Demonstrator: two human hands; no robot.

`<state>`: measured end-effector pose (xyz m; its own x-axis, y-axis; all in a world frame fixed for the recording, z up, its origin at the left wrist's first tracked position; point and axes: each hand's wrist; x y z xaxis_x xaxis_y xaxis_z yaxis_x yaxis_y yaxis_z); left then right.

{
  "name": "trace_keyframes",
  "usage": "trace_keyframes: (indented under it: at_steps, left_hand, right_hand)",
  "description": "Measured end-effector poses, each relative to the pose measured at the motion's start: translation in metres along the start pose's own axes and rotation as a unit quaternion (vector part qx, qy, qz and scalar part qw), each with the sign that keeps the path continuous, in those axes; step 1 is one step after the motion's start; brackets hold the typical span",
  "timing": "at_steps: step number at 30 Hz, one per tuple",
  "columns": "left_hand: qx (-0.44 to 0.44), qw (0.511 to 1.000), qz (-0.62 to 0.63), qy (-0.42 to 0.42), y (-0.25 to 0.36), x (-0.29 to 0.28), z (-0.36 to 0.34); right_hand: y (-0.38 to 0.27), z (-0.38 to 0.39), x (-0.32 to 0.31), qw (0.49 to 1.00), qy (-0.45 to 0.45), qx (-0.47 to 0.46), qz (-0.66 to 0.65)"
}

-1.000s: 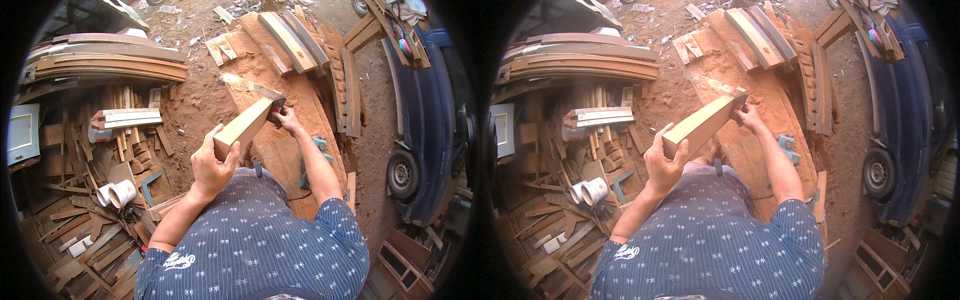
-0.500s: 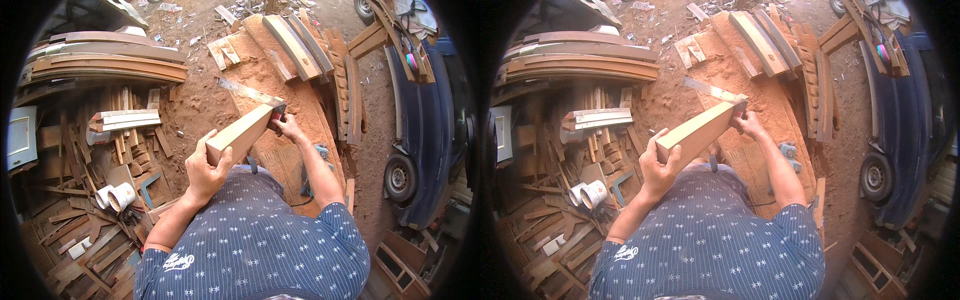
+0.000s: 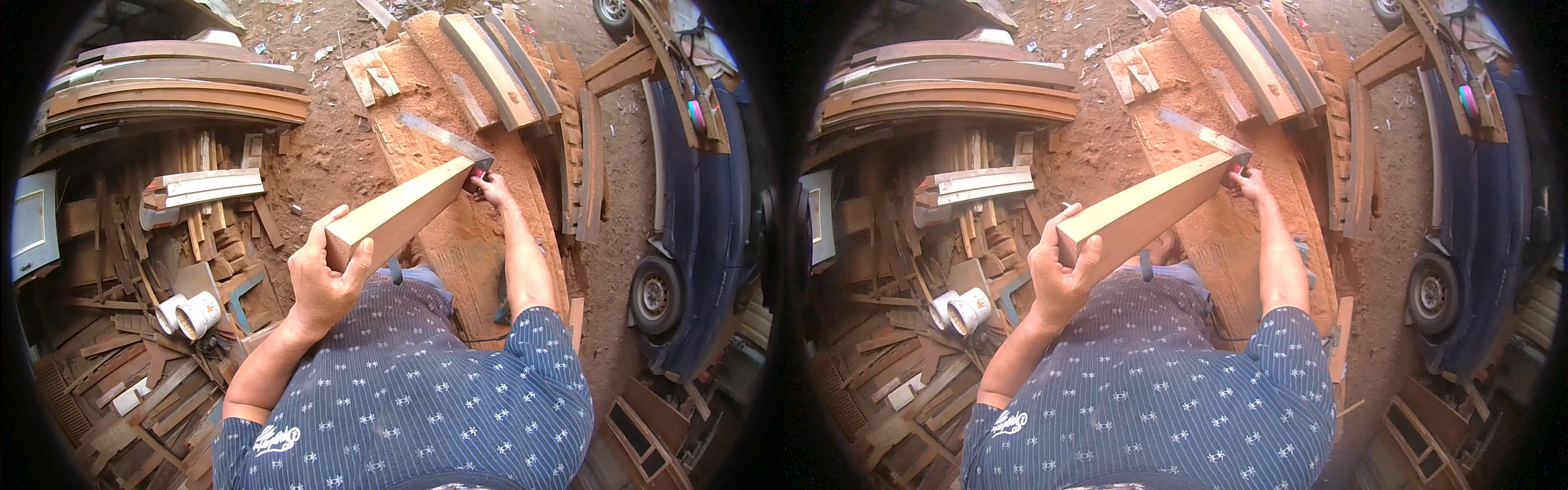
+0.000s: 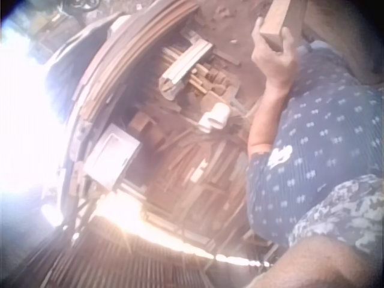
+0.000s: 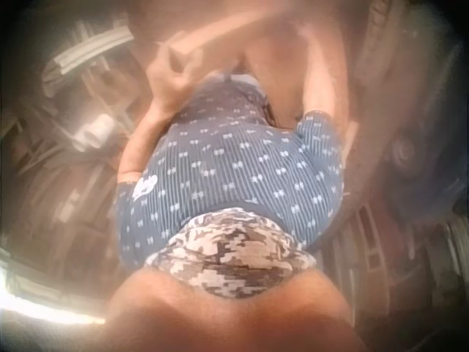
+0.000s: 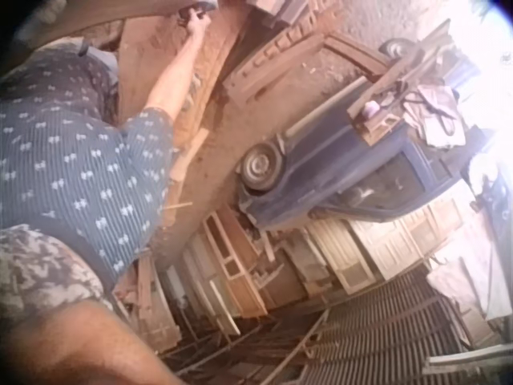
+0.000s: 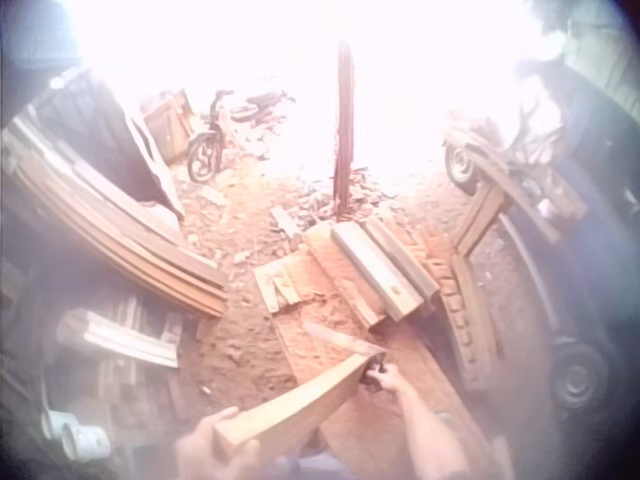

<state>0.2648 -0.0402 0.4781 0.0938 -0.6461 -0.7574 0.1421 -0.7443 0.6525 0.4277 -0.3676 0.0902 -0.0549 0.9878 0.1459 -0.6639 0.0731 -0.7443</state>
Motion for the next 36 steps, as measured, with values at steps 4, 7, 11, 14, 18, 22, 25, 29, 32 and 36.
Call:
trace_keyframes:
  at_steps: [4,7,11,14,18,22,25,29,32,36]
  left_hand:
    - [0.022,0.999,-0.001,0.038,-0.014,0.002,-0.004]
    - [0.025,0.999,-0.002,0.031,-0.019,-0.001,-0.006]
    - [0.012,1.0,0.012,0.026,-0.021,-0.002,-0.005]
    - [-0.008,0.999,0.018,0.029,-0.025,-0.003,-0.002]
    - [-0.078,0.995,0.065,-0.002,-0.033,-0.011,0.003]
    - [-0.205,0.958,0.188,-0.071,-0.068,-0.019,0.026]
    - [-0.291,0.901,0.311,-0.083,-0.079,-0.013,0.05]
    - [-0.322,0.855,0.392,-0.108,-0.086,0.007,0.092]
    - [-0.344,0.821,0.437,-0.128,-0.069,0.035,0.122]
    - [-0.331,0.792,0.495,-0.134,-0.067,0.088,0.166]
  right_hand:
    - [-0.01,-0.001,0.007,0.997,-0.021,0.028,0.062]
    - [-0.013,-0.001,0.008,0.996,-0.021,0.033,0.085]
    - [-0.016,0.001,0.009,0.995,-0.026,0.046,0.086]
    - [-0.018,0.002,0.015,0.995,-0.011,0.041,0.096]
    - [-0.005,0.017,0.028,0.996,0.047,-0.058,0.043]
    - [-0.002,0.069,0.045,0.997,0.047,-0.045,-0.046]
    - [0.003,0.121,0.036,0.992,0.03,-0.028,-0.122]
    - [-0.006,0.209,0.02,0.984,0.017,0.015,-0.179]
    - [-0.005,0.264,0.002,0.98,0.009,0.055,-0.189]
    - [-0.001,0.334,-0.015,0.979,-0.021,0.104,-0.176]
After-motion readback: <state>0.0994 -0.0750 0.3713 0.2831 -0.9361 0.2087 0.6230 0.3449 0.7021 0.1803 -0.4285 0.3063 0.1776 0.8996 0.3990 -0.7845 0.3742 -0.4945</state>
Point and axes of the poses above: each hand's wrist, its own z-axis away from the middle knuckle, its own x-axis out of the palm, y = z × x, and after that the axes turned 14 degrees about -z, right-handed
